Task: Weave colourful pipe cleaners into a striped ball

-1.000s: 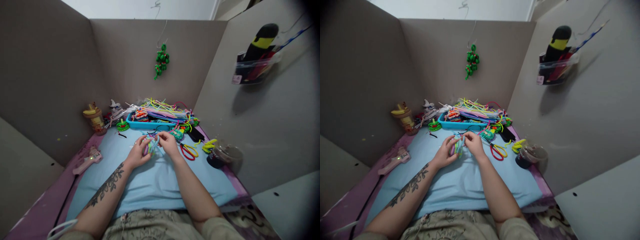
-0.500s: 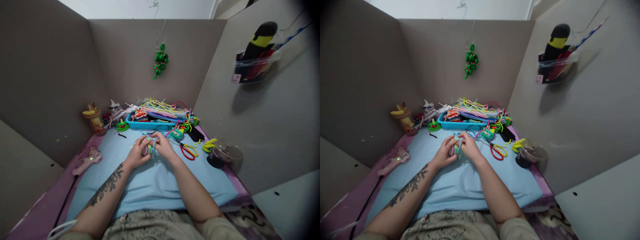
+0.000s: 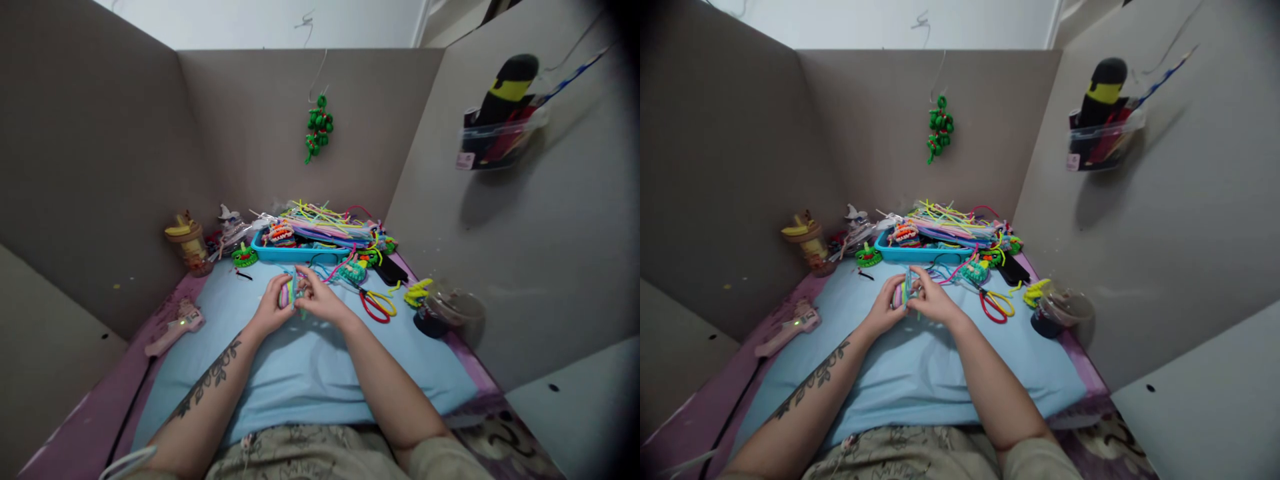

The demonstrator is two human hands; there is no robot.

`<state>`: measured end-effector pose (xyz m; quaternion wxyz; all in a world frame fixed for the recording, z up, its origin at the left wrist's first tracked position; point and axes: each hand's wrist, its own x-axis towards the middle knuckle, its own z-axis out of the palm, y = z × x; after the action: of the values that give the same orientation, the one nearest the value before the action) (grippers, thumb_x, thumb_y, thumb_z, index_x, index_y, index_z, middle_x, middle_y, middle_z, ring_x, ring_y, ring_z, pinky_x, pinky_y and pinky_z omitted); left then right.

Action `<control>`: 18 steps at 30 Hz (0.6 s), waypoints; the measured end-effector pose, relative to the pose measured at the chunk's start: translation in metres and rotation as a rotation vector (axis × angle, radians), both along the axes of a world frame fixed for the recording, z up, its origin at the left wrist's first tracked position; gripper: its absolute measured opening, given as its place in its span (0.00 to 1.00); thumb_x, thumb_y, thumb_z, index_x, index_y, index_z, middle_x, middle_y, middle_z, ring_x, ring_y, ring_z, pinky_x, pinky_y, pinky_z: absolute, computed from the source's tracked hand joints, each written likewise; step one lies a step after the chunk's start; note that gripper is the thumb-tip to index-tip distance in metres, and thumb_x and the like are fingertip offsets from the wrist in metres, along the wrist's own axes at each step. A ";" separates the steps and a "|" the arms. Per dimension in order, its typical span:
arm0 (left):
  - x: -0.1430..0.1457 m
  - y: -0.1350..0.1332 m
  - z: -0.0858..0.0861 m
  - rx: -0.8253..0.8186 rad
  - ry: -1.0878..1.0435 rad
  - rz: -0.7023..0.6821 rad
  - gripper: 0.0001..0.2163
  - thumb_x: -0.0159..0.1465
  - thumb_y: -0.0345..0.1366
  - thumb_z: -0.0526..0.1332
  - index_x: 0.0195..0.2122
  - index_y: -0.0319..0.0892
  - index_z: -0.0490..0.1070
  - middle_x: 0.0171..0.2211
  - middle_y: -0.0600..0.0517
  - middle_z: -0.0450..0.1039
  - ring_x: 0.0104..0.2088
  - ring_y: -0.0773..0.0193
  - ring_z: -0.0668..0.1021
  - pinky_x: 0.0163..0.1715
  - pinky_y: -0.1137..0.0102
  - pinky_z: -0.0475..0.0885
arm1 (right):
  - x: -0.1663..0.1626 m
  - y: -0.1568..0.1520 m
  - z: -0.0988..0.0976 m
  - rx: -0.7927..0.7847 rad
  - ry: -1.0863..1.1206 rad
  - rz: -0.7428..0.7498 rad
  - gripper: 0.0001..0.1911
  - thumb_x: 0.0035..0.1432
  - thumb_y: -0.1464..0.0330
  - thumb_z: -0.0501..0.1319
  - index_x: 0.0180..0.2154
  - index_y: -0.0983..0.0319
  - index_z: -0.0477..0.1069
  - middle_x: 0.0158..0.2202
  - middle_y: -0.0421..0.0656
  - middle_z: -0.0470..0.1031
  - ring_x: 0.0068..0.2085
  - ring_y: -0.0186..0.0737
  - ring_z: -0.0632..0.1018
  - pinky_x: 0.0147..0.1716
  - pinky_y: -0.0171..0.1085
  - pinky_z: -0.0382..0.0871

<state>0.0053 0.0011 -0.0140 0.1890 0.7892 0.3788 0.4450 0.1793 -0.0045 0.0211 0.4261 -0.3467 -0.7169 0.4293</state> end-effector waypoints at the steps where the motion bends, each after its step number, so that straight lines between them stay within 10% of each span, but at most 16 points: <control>1: 0.000 0.001 -0.001 -0.001 -0.005 -0.001 0.27 0.55 0.40 0.62 0.56 0.43 0.59 0.55 0.42 0.60 0.57 0.51 0.64 0.57 0.54 0.59 | -0.001 0.000 0.000 -0.006 0.004 0.000 0.38 0.45 0.73 0.61 0.58 0.57 0.52 0.39 0.40 0.68 0.21 0.25 0.66 0.19 0.28 0.61; 10: 0.002 0.001 0.000 -0.220 -0.140 0.110 0.26 0.53 0.38 0.62 0.54 0.42 0.61 0.51 0.46 0.65 0.51 0.53 0.69 0.53 0.58 0.63 | -0.002 -0.004 0.000 0.221 -0.094 -0.049 0.18 0.49 0.78 0.53 0.42 0.60 0.67 0.39 0.41 0.72 0.32 0.33 0.73 0.33 0.34 0.68; 18: 0.000 -0.002 0.005 -0.420 -0.225 0.037 0.27 0.53 0.38 0.62 0.55 0.41 0.59 0.50 0.47 0.68 0.50 0.54 0.71 0.52 0.60 0.66 | -0.002 -0.001 0.003 0.344 -0.120 -0.017 0.20 0.48 0.81 0.50 0.37 0.60 0.74 0.41 0.44 0.74 0.45 0.39 0.74 0.47 0.40 0.67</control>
<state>0.0052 -0.0014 -0.0091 0.3818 0.6709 0.4543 0.4447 0.1773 -0.0054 0.0239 0.4392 -0.2996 -0.8010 0.2751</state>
